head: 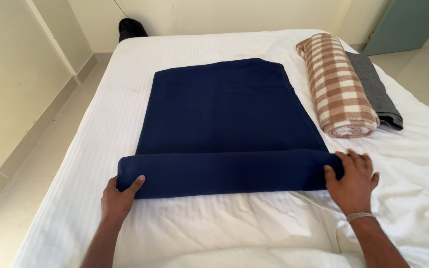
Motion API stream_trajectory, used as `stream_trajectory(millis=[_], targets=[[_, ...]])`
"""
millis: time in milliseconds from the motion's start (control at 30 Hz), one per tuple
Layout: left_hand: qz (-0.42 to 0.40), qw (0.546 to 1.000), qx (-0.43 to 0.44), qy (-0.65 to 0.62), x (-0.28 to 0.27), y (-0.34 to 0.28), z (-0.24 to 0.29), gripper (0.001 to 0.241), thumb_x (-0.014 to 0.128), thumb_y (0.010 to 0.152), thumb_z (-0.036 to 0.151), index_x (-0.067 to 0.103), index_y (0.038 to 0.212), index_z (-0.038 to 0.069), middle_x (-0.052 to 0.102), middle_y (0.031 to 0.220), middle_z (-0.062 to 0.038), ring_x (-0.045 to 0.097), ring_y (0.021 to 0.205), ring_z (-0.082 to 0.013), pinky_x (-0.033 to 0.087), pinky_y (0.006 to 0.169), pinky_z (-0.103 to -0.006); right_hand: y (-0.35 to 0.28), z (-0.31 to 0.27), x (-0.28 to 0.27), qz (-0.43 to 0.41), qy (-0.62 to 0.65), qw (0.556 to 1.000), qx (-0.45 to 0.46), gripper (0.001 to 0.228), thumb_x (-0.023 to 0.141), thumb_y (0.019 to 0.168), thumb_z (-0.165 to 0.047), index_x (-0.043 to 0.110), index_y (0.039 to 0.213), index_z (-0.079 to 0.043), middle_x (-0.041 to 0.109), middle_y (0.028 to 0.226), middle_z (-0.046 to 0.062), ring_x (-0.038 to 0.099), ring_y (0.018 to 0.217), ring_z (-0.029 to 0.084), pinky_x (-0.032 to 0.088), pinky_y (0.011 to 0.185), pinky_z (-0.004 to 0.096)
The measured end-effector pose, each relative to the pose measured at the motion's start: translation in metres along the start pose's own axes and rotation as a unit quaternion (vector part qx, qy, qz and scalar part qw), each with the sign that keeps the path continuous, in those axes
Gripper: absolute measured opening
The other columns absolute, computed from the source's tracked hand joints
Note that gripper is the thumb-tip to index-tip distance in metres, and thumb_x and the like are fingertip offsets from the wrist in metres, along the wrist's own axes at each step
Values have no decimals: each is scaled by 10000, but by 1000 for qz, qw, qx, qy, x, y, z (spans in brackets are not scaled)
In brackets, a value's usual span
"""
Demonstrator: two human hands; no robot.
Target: The person unfolds a dark blue towel on a white bed sheet and proceeds to roll it tightly from the bottom edge upwards. The person smooths the fabric with their hands during the rolling process and finishes by lifting the rolled towel off the bed.
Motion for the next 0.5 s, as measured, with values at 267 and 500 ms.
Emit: stream_trajectory(millis=[267,500], targets=[[20,999,-32,22,10,15,-13,896,753,825,612,557,1447,-3,653,1338,-252,651,1226,-384,527,1043,-510,1,103,79,-122,448,729,504,326,637,974,-212,612,1277,-96,641,1284,104,609,1168,256,542,929,461],[26,996,-78,-44,0,-2,-1,875,802,816,568,560,1432,-5,646,1329,-213,632,1218,-347,512,1031,-479,5,51,44,-117,500,665,543,421,684,1008,-379,575,1161,-3,656,1032,132,665,853,230,575,750,331]])
Point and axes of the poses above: each hand's wrist, its own y-axis towards the middle knuckle, its own x-axis out of the palm, z = x × y, the point moved 3 cm from there along y, towards the middle knuckle
